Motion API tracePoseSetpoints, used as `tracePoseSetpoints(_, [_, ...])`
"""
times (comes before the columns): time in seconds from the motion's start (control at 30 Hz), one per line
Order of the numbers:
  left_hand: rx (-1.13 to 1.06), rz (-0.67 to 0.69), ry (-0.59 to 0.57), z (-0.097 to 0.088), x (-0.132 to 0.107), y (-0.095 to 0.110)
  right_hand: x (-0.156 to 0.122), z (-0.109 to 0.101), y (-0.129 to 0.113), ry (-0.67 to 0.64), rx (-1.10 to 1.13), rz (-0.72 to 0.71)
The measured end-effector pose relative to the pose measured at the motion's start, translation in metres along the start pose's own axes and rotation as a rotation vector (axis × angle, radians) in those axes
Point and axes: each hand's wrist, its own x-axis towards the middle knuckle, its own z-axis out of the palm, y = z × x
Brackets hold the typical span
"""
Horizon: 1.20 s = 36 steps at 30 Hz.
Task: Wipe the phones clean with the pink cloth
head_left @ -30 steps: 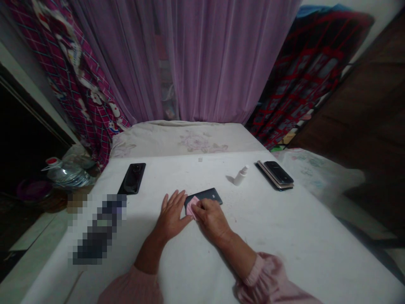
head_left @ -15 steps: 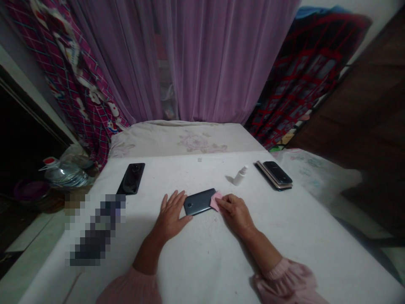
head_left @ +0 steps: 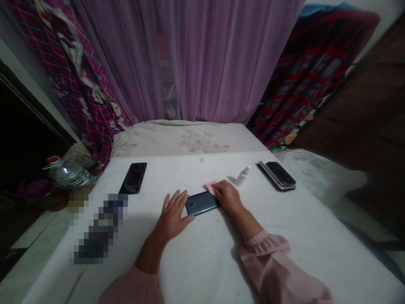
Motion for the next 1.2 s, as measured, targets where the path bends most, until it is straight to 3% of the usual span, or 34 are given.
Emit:
tracePoseSetpoints(0.2, [-0.001, -0.098, 0.111, 0.004, 0.002, 0.003, -0.012, 0.002, -0.019, 0.059, -0.097, -0.202])
tracePoseSetpoints(0.47, [-0.034, -0.116, 0.072, -0.003, 0.004, 0.008, -0.016, 0.021, -0.059, 0.024, -0.085, -0.361])
tracePoseSetpoints(0.57, [-0.024, -0.112, 0.072, -0.003, 0.003, 0.008, -0.017, 0.018, -0.048, 0.042, -0.062, -0.341])
tracePoseSetpoints(0.87, [0.004, -0.094, 0.086, -0.001, 0.001, 0.004, -0.033, 0.000, 0.023, 0.184, -0.127, -0.095])
tracePoseSetpoints(1.0, [0.036, -0.074, 0.074, 0.000, 0.001, 0.008, -0.039, 0.005, 0.029, 0.242, -0.043, -0.060])
tracePoseSetpoints(1.2, [0.039, -0.088, 0.101, -0.002, 0.002, 0.017, -0.037, 0.004, 0.031, 0.328, 0.314, 0.047])
